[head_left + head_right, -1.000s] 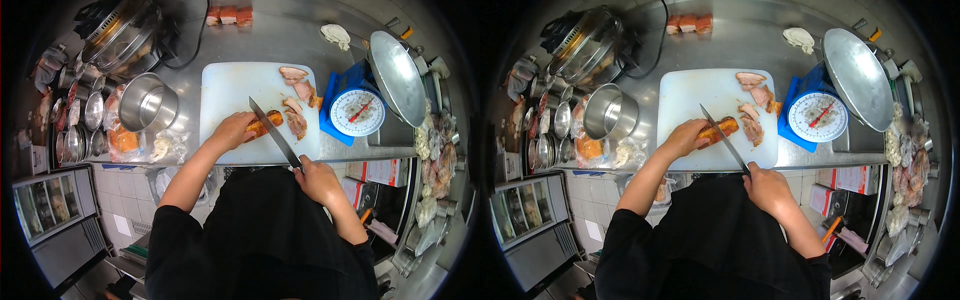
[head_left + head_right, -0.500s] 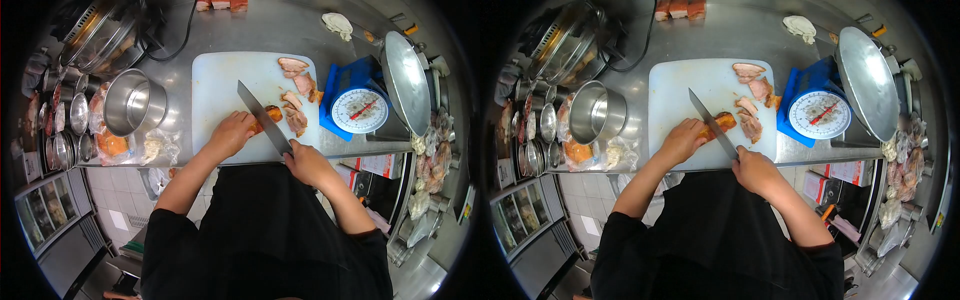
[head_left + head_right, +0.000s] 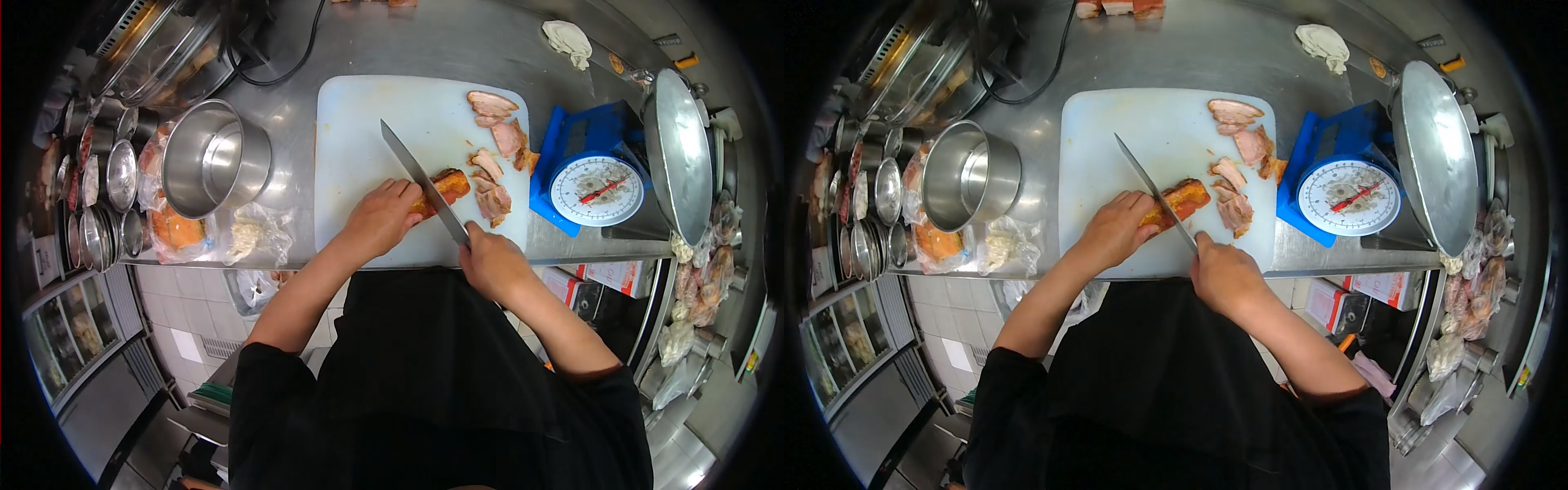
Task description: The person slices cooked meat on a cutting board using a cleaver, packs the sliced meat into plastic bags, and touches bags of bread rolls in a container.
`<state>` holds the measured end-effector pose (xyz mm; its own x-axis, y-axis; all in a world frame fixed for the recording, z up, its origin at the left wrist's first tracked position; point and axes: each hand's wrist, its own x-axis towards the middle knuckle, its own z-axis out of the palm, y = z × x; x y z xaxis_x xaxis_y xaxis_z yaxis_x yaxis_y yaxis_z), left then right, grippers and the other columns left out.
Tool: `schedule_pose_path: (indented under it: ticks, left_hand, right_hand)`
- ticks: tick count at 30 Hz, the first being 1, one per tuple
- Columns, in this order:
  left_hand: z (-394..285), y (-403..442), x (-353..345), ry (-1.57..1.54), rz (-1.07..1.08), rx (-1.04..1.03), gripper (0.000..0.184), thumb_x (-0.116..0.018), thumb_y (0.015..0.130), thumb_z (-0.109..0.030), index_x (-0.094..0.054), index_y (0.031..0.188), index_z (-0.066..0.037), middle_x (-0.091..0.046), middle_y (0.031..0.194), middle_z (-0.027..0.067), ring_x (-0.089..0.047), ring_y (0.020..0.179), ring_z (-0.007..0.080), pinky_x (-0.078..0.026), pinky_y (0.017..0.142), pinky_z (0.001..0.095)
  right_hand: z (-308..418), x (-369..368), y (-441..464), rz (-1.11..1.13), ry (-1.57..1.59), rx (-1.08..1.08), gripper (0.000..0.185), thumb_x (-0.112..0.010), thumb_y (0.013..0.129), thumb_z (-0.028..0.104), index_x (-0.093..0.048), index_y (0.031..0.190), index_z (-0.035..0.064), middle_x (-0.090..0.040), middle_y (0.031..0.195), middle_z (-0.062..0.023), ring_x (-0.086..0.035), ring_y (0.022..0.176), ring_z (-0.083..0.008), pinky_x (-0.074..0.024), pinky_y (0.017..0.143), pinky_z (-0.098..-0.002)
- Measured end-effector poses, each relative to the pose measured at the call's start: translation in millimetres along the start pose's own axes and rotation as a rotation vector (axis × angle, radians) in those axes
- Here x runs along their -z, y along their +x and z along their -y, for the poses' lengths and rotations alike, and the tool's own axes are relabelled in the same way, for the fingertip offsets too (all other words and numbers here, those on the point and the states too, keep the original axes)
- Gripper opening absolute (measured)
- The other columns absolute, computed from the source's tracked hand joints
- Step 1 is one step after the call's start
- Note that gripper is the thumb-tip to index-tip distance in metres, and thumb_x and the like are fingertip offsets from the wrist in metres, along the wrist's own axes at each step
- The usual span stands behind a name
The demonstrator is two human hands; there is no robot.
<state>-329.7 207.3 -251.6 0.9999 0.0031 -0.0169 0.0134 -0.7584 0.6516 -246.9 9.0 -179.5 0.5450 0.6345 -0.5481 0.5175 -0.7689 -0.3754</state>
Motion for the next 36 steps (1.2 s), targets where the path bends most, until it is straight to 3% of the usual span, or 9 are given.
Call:
schedule_pose_path:
  ticks: [10,18,22,23,25,29,32,35,36]
  left_hand:
    - [0,-4,-1,-0.065,-0.025,0.045,0.038,-0.075,0.085,-0.015,-0.058,0.117,-0.005,-0.062,0.113,0.0146,-0.059,0.11,0.036,-0.049,0.094,0.0449]
    - [5,42,30,0.293,-0.256,0.009,0.039,-0.076,0.083,-0.016,-0.064,0.119,-0.006,-0.065,0.117,0.0116,-0.059,0.11,0.0332,-0.046,0.094,0.0447]
    - [-37,47,-20,0.265,-0.131,-0.017,0.045,-0.077,0.081,-0.018,-0.06,0.121,-0.005,-0.064,0.114,0.0122,-0.058,0.11,0.0309,-0.045,0.094,0.0433]
    - [-38,43,-29,0.271,-0.129,-0.023,0.045,-0.077,0.081,-0.018,-0.06,0.121,-0.005,-0.064,0.114,0.0122,-0.058,0.11,0.0309,-0.045,0.094,0.0433]
    - [-39,40,-43,0.226,-0.129,0.04,0.047,-0.077,0.08,-0.016,-0.057,0.121,-0.004,-0.062,0.109,0.0137,-0.058,0.11,0.0317,-0.045,0.095,0.0441]
    - [-29,21,-51,0.225,-0.227,-0.028,0.048,-0.077,0.078,-0.013,-0.056,0.121,-0.007,-0.059,0.111,0.0125,-0.057,0.109,0.0319,-0.045,0.095,0.0452]
    - [-25,10,-48,0.187,-0.287,-0.088,0.048,-0.077,0.077,-0.009,-0.057,0.121,-0.009,-0.056,0.116,0.0122,-0.056,0.108,0.0321,-0.044,0.094,0.0449]
    - [-22,2,-47,0.335,-0.361,-0.076,0.048,-0.077,0.077,-0.009,-0.057,0.121,-0.012,-0.054,0.122,0.0128,-0.056,0.111,0.033,-0.044,0.096,0.0439]
    - [-23,-2,-47,0.282,-0.359,-0.09,0.045,-0.078,0.078,-0.011,-0.059,0.119,-0.01,-0.054,0.123,0.0139,-0.056,0.112,0.0346,-0.045,0.096,0.0438]
  right_hand:
    - [-29,-24,18,-0.175,0.132,0.116,0.033,-0.06,0.094,0.025,-0.059,0.112,-0.0024,-0.07,0.092,-0.0292,-0.067,0.09,-0.0462,-0.0516,0.083,-0.0554]
    - [-66,22,-55,-0.438,0.489,-0.14,0.035,-0.062,0.095,0.025,-0.061,0.118,-0.001,-0.068,0.089,-0.0319,-0.066,0.089,-0.0504,-0.0525,0.079,-0.052]
    - [-78,22,-75,-0.439,0.641,-0.247,0.029,-0.061,0.096,0.024,-0.063,0.113,0.0013,-0.065,0.063,-0.017,-0.067,0.054,-0.0287,-0.0519,0.057,-0.0413]
    - [-81,18,-79,-0.445,0.647,-0.247,0.029,-0.061,0.096,0.024,-0.063,0.113,0.0013,-0.065,0.063,-0.017,-0.067,0.054,-0.0287,-0.0519,0.057,-0.0413]
    - [-90,8,-89,-0.461,0.727,-0.245,0.028,-0.061,0.096,0.025,-0.063,0.111,0.0019,-0.059,0.055,-0.0087,-0.058,0.043,-0.0167,-0.0484,0.05,-0.0362]
    - [-99,-5,-102,-0.45,0.773,-0.259,0.028,-0.063,0.096,0.026,-0.064,0.109,0.0018,-0.057,0.054,-0.007,-0.057,0.043,-0.015,-0.0481,0.05,-0.0359]
    - [-99,-10,-104,-0.381,0.747,-0.274,0.03,-0.064,0.095,0.027,-0.064,0.109,0.0005,-0.064,0.062,-0.0134,-0.066,0.055,-0.0246,-0.0519,0.058,-0.0395]
    - [-96,-19,-96,-0.33,0.654,-0.237,0.037,-0.065,0.094,0.03,-0.063,0.113,-0.0016,-0.071,0.093,-0.0279,-0.068,0.094,-0.0463,-0.0522,0.083,-0.0487]
    - [-93,-19,-94,-0.331,0.657,-0.234,0.037,-0.065,0.094,0.03,-0.063,0.113,-0.0016,-0.071,0.093,-0.0279,-0.068,0.094,-0.0463,-0.0522,0.083,-0.0487]
